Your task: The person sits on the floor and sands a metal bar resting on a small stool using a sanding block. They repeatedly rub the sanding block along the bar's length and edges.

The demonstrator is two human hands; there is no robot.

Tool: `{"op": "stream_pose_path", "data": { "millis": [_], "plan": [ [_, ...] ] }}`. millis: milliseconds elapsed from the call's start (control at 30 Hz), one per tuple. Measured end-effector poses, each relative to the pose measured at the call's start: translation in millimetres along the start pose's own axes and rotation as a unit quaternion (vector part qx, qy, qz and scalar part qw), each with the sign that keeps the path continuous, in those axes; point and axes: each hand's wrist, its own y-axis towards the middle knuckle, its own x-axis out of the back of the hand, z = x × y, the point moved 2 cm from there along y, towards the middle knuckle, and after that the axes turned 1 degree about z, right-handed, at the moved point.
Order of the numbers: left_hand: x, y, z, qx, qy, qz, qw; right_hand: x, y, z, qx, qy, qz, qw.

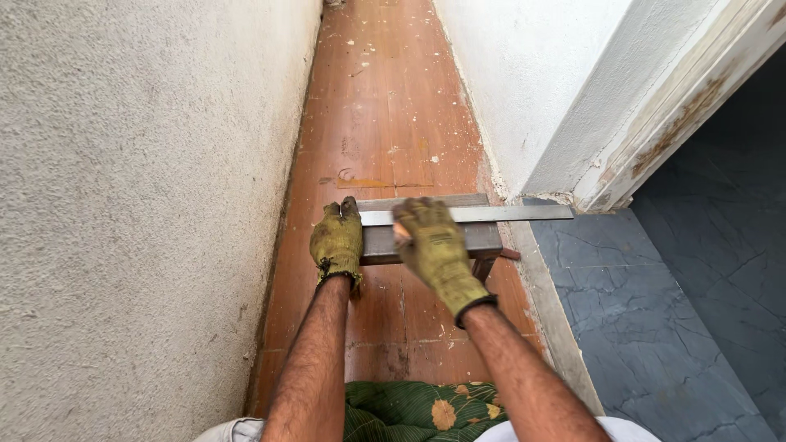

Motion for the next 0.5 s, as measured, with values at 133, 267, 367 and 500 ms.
{"op": "stream_pose_path", "data": {
  "millis": [133,267,367,500],
  "plan": [
    [-14,6,19,0.008,-0.116,0.011,0.993,27,-26,-81,-0.114,0.001,-0.041,0.993],
    [-24,16,16,-0.206,0.140,-0.049,0.967,46,-30,-109,-0.140,-0.051,-0.130,0.980],
    [-24,17,21,-0.112,0.065,-0.025,0.991,29,-13,-62,-0.189,-0.059,0.002,0.980],
    [-22,9,21,-0.093,0.095,0.017,0.991,-9,5,39,-0.094,-0.004,0.064,0.993]
  ]
}}
